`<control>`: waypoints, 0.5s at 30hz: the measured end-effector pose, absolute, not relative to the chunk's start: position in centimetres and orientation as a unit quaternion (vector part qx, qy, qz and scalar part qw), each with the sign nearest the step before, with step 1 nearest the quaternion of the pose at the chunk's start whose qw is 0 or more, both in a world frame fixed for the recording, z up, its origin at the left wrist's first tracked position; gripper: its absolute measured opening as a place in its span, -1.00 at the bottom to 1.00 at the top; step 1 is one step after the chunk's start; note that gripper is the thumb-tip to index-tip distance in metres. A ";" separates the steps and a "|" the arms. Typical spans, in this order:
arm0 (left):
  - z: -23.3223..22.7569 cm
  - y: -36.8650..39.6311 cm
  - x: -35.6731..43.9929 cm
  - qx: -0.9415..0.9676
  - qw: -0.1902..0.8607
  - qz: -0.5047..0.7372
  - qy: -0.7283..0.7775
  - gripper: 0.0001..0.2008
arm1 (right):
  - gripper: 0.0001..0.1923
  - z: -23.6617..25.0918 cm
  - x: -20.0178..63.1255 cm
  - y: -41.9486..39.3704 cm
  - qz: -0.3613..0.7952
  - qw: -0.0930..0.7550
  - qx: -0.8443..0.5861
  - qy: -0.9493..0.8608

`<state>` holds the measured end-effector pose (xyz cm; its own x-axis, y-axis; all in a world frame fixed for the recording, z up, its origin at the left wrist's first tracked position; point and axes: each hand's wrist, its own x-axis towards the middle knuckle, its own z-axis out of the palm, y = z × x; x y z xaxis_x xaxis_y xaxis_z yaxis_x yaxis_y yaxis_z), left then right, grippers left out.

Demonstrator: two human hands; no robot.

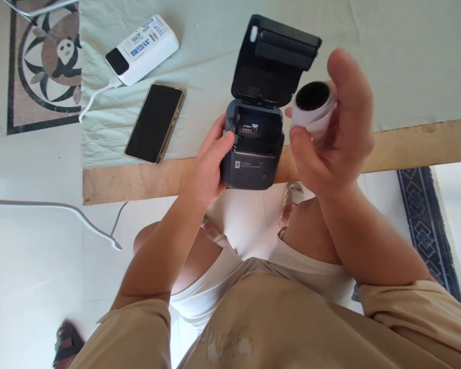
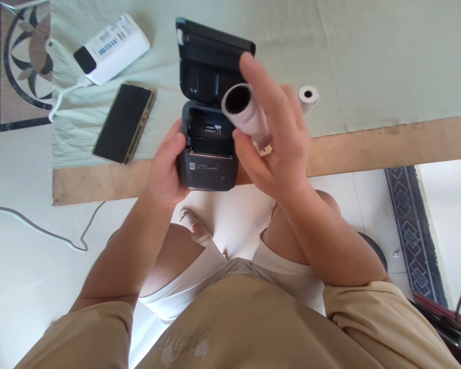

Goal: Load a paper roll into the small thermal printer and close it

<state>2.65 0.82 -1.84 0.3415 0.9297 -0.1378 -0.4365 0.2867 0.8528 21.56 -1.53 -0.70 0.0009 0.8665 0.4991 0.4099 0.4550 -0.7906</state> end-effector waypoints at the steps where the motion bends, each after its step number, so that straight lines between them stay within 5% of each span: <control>1: -1.9 0.7 2.6 0.384 0.727 0.464 0.329 -0.68 | -0.45 -0.8 21.4 -1.5 0.165 0.540 -0.446 -0.694; 9: -2.1 0.7 2.5 0.431 0.710 0.457 0.318 -0.60 | -0.62 -0.7 20.9 -1.4 0.069 0.421 -0.517 -0.742; 15: -2.3 0.7 2.5 0.438 0.708 0.455 0.315 -0.64 | -0.77 -0.1 20.7 -1.0 0.039 0.479 -0.455 -0.750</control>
